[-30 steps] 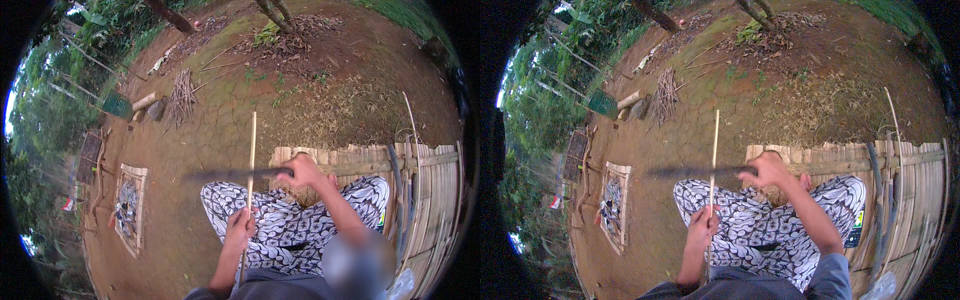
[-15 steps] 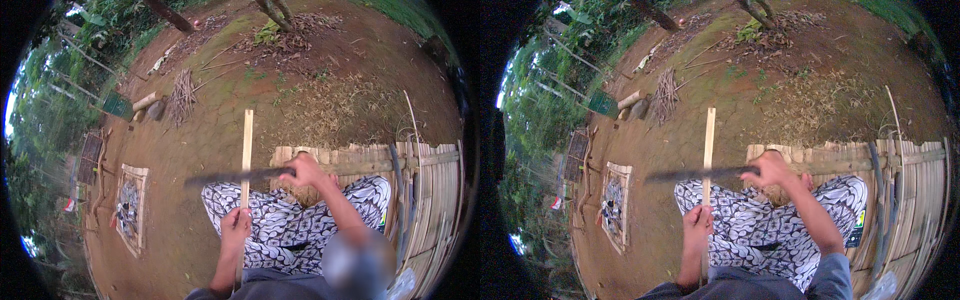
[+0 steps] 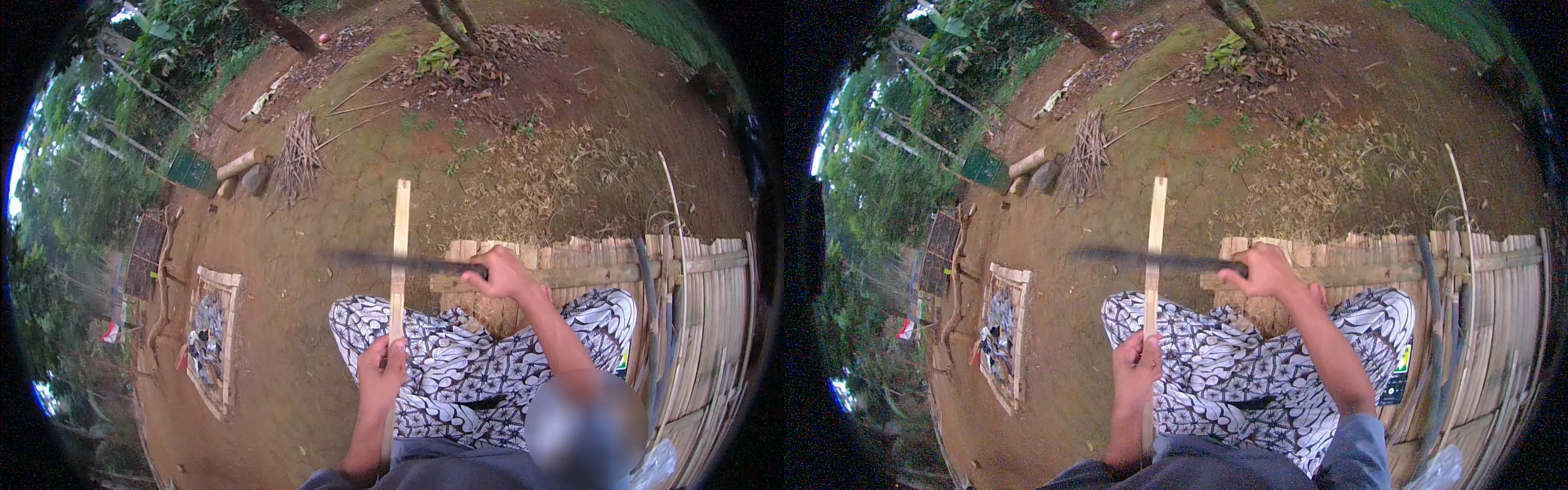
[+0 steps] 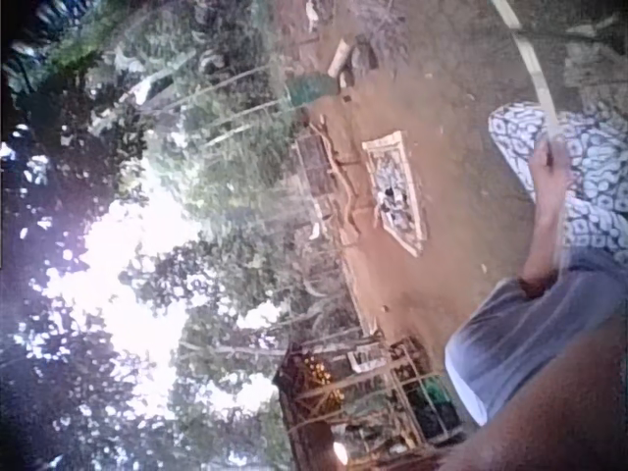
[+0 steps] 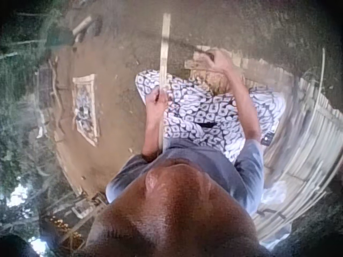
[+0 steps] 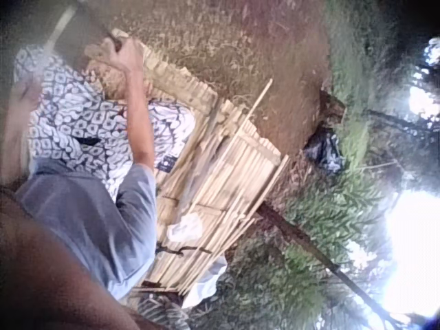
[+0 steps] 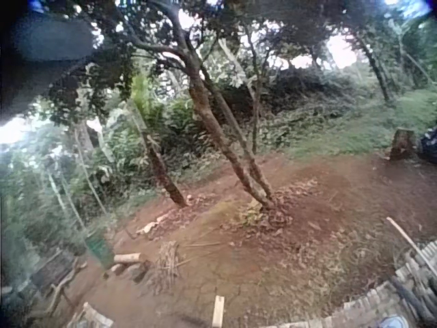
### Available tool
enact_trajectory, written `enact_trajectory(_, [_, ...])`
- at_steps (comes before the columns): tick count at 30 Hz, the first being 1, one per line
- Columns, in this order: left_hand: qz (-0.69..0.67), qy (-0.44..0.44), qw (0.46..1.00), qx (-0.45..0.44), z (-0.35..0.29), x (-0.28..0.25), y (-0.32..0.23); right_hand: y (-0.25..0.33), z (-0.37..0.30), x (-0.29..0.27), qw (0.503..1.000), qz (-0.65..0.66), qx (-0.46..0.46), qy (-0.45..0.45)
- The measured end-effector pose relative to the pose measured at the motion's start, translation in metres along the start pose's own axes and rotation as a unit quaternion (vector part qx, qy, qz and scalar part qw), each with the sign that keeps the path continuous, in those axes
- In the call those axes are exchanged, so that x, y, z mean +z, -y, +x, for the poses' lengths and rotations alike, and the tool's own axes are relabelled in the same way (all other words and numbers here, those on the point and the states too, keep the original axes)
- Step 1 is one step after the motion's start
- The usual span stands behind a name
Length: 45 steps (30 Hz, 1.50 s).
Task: The person sits cross-legged on a bamboo mat and uses a large knife to shave and smooth a long, thin bamboo stick. They hold the stick with one hand and repeatedly scrape the blade along its length to remove the outer layer, occasionally rotating the stick to work on different sides.
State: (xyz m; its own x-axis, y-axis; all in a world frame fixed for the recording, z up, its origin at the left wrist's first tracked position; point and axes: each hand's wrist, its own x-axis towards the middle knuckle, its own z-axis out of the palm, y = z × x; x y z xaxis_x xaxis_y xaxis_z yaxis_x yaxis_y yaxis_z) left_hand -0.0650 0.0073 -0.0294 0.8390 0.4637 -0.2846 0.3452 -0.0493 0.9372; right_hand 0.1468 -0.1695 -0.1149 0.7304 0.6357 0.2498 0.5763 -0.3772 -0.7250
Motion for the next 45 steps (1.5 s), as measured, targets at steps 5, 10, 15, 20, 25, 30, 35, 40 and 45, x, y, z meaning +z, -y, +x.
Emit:
enact_trajectory(5, [-0.074,0.034,0.997,-0.011,0.002,-0.002,-0.001,0.014,-0.003,-0.016,0.996,0.013,0.079,0.026])
enact_trajectory(10, [0.018,0.025,1.0,0.001,-0.004,0.013,0.004,0.039,-0.005,-0.006,0.986,-0.095,-0.138,-0.006])
enact_trajectory(15, [0.144,-0.019,0.984,0.102,0.001,0.003,0.015,-0.02,0.006,0.004,0.992,-0.005,0.128,-0.015])
enact_trajectory(20, [0.158,-0.036,0.98,0.112,-0.004,0.004,0.027,0.02,-0.002,-0.016,0.989,0.0,0.14,0.053])
enact_trajectory(25, [0.237,-0.044,0.957,0.163,-0.006,0.022,0.011,0.053,-0.01,-0.007,0.985,-0.113,-0.133,-0.015])
enact_trajectory(30, [0.267,-0.063,0.949,0.155,-0.008,0.011,0.006,0.001,0.003,0.0,0.995,-0.046,0.082,-0.015])
enact_trajectory(35, [0.272,-0.046,0.948,0.159,-0.007,0.001,0.014,0.023,-0.002,-0.019,0.993,-0.067,0.101,0.01])
enact_trajectory(40, [0.196,-0.042,0.968,0.153,-0.002,0.0,0.022,0.033,-0.004,0.011,0.98,-0.122,-0.149,-0.058])
enact_trajectory(45, [0.185,-0.025,0.975,0.118,-0.042,-0.007,0.007,-0.075,0.02,-0.001,0.937,-0.051,0.328,-0.104])
